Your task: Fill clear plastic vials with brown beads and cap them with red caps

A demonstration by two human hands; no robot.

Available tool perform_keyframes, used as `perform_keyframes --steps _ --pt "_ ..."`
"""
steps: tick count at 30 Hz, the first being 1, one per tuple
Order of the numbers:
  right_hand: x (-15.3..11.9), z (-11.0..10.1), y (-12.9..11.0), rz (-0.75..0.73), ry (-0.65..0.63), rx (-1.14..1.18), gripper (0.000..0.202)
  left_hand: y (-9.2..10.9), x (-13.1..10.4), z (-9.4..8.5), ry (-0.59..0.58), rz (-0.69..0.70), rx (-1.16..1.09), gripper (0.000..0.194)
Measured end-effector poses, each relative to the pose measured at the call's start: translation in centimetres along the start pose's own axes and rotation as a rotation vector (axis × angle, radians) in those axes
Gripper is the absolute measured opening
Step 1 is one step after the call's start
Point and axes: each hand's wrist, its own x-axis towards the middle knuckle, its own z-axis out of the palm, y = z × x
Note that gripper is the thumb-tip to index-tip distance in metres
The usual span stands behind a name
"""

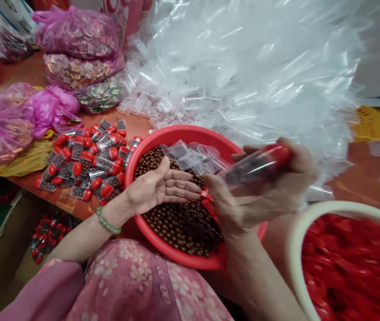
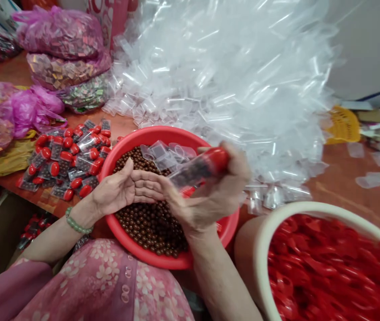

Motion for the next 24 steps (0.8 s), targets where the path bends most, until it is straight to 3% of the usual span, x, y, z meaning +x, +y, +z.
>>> perform_keyframes --steps 3,4,6,7,8,10,12,15,18,24 --pt "0.5 0.1 -0.5 -0.254 0.077 -0.073 0.069 -0.3 -0.4 0.2 0.1 0.074 0.018 0.054" --pt "0.8 0.1 -0.6 -0.23 0.137 -0.067 0.071 -0.3 -0.5 0.2 0.127 0.083 0.028 0.055" --pt "1.4 0.1 -0.9 -0.081 0.379 -0.063 0.072 -0.2 -0.5 0.2 0.142 0.063 0.049 0.057" --pt "1.6 0.2 -0.9 -0.063 0.41 -0.075 0.072 -0.1 -0.5 0.3 0.14 0.059 0.064 0.058" --pt "1.8 0.3 -0.9 -0.104 0.368 -0.088 0.071 0.0 -0.5 0.3 0.135 0.066 0.083 0.059" --pt "1.8 0.6 -0.8 -0.216 0.139 -0.117 0.068 0.1 -0.4 0.3 0.125 0.087 0.134 0.06" --pt "1.7 0.8 -0.6 -0.184 0.013 -0.124 0.069 0.3 -0.2 0.3 0.11 0.075 0.174 0.064" --pt "1.6 1.1 -0.4 -0.093 -0.026 -0.097 0.07 0.6 -0.1 0.2 0.086 0.03 0.182 0.07" --pt "1.7 1.2 -0.4 -0.096 -0.094 -0.048 0.068 1.1 0.0 0.2 0.081 -0.001 0.15 0.072" --pt "1.9 1.3 -0.3 -0.128 -0.089 0.025 0.063 1.9 1.1 1.3 0.101 -0.056 0.062 0.072"
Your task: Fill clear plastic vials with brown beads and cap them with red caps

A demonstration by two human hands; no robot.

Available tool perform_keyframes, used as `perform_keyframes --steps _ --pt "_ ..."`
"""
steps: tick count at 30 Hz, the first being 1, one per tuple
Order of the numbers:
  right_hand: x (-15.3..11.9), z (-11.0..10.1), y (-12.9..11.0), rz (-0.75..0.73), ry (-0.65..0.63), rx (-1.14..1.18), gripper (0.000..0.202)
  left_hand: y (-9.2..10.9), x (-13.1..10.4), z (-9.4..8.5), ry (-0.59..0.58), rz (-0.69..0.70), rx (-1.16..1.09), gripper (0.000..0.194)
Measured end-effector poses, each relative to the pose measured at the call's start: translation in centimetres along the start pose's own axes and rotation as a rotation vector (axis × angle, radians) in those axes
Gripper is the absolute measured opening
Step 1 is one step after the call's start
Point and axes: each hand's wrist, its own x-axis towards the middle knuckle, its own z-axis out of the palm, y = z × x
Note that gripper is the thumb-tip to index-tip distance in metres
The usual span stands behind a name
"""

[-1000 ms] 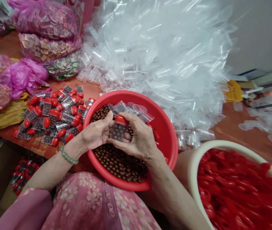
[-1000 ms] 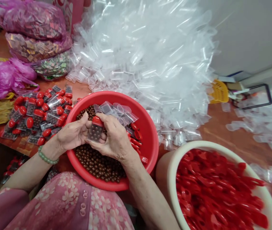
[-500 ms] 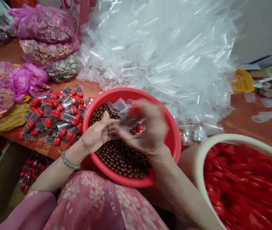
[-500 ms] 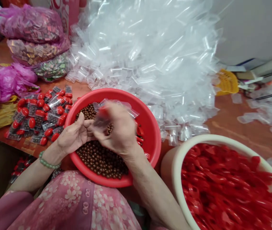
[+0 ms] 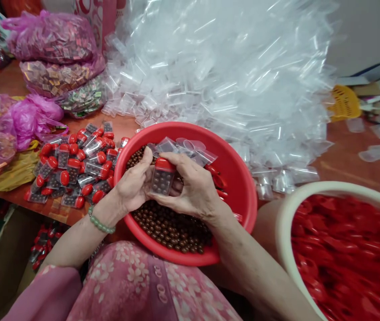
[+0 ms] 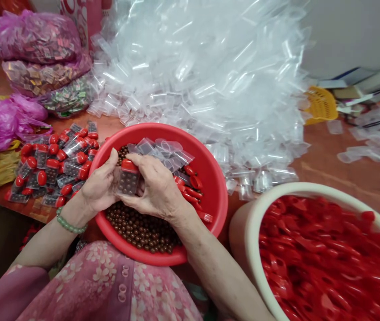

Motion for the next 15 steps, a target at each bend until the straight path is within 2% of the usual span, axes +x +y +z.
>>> perform_keyframes --steps 11,15 --pt "-0.2 -0.3 -0.2 -0.012 0.041 -0.057 0.061 -1.3 1.5 2.1 0.221 0.122 -0.038 0.041" --pt "-0.6 -0.4 -0.2 -0.023 0.052 -0.085 0.06 -2.0 1.8 2.2 0.269 0.224 0.009 0.032"
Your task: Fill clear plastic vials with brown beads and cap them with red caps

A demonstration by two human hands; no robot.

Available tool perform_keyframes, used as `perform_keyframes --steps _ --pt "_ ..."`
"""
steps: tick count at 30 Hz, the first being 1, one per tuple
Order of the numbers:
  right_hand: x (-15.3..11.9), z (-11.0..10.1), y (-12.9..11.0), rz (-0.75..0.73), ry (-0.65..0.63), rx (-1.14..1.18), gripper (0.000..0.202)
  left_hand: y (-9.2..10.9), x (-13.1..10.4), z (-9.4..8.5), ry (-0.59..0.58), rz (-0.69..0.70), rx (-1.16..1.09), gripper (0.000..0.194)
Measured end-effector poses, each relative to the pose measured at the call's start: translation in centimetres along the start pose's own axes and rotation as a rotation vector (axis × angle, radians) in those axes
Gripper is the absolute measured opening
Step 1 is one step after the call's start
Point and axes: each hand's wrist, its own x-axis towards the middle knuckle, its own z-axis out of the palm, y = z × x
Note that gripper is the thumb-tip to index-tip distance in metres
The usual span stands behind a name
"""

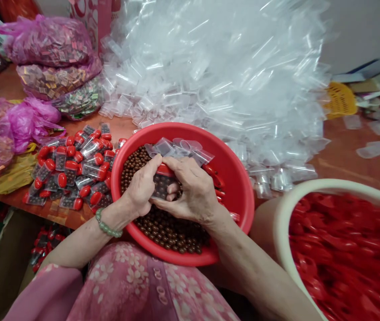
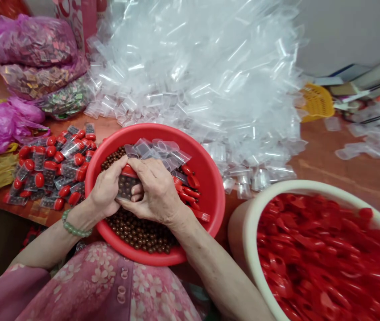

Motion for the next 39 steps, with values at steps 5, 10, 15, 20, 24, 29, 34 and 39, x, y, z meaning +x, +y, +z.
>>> perform_keyframes --steps 5,10,15,20,24,29,34,39 --pt "-0.5 0.2 -0.3 -0.03 -0.026 0.041 0.066 -0.4 -0.6 -0.4 -0.021 0.079 0.155 0.044" --pt "-0.7 0.0 -0.9 -0.039 -0.207 0.118 0.084 1.9 -4.5 -2.9 -0.061 0.311 0.509 0.054" --pt "-0.6 -0.3 -0.4 -0.005 -0.237 0.131 0.049 5.0 -7.8 -8.3 0.391 0.729 0.904 0.044" --pt "0.0 -0.9 -0.4 0.078 -0.253 0.138 0.025 7.5 -6.4 -13.0 0.776 0.899 1.376 0.039" --pt "-0.1 -2.6 0.8 0.257 -0.23 0.029 0.021 8.2 -3.9 -14.8 0.795 0.931 1.659 0.054" --pt "-2.0 -5.0 2.8 0.403 -0.174 -0.098 0.016 7.3 -3.4 -13.4 0.632 1.082 1.776 0.063" --pt "-2.1 -4.8 3.0 0.433 -0.431 -0.121 0.014 5.8 -3.2 -8.1 0.379 1.176 1.746 0.027" --pt "0.8 -2.5 3.9 0.335 -0.587 -0.28 0.031 5.0 -0.9 -4.9 0.048 1.132 1.788 0.018"
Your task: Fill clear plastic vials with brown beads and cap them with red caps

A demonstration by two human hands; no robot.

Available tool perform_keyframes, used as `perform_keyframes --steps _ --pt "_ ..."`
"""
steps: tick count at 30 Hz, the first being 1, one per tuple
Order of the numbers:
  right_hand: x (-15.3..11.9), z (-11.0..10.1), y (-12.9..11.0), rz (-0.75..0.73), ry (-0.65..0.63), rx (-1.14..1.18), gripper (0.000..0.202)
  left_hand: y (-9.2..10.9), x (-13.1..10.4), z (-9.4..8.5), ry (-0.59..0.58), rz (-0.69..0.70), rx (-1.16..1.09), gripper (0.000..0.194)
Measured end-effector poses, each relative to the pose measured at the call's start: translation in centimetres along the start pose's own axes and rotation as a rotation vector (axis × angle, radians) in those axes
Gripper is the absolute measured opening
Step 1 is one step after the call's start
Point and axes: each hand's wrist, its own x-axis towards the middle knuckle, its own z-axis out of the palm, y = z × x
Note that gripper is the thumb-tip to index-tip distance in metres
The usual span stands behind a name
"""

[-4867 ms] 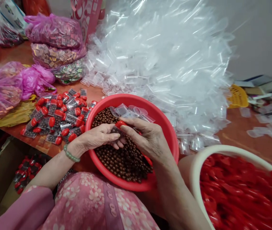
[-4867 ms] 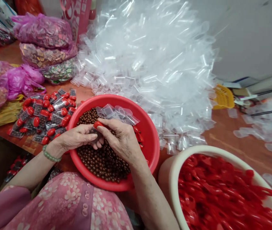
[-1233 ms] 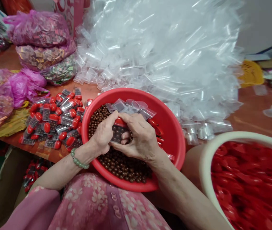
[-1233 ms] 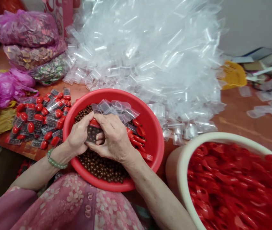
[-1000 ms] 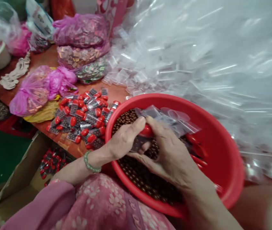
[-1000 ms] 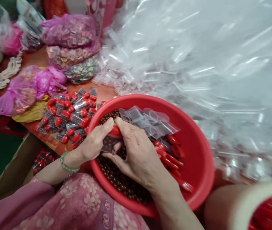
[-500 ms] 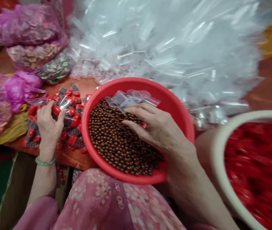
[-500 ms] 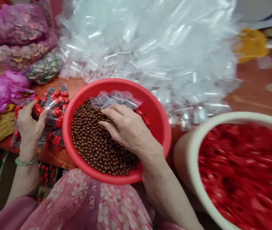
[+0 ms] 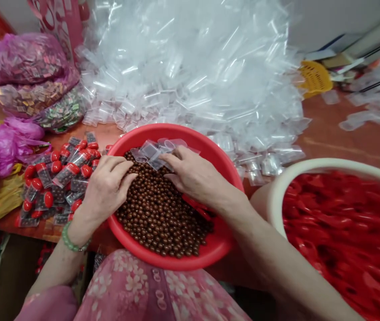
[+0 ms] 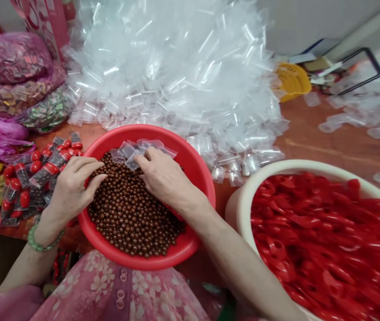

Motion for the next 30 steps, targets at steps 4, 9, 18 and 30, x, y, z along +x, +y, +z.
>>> perform_keyframes --steps 4,9,18,30 --pt "3.1 -0.1 0.0 -0.092 -0.125 -0.117 0.031 0.1 0.4 1.7 -0.15 -0.046 0.004 0.024" --pt "3.8 -0.7 0.2 -0.152 -0.117 -0.1 0.023 0.7 -0.1 2.5 -0.347 -0.103 0.044 0.027" --pt "2.3 1.7 -1.0 0.172 0.161 0.567 0.038 0.7 0.1 2.0 -0.449 -0.139 -0.05 0.036" --pt "-0.4 3.3 -2.5 0.348 -0.153 0.708 0.03 0.3 -0.4 2.0 -0.447 0.021 -0.151 0.04"
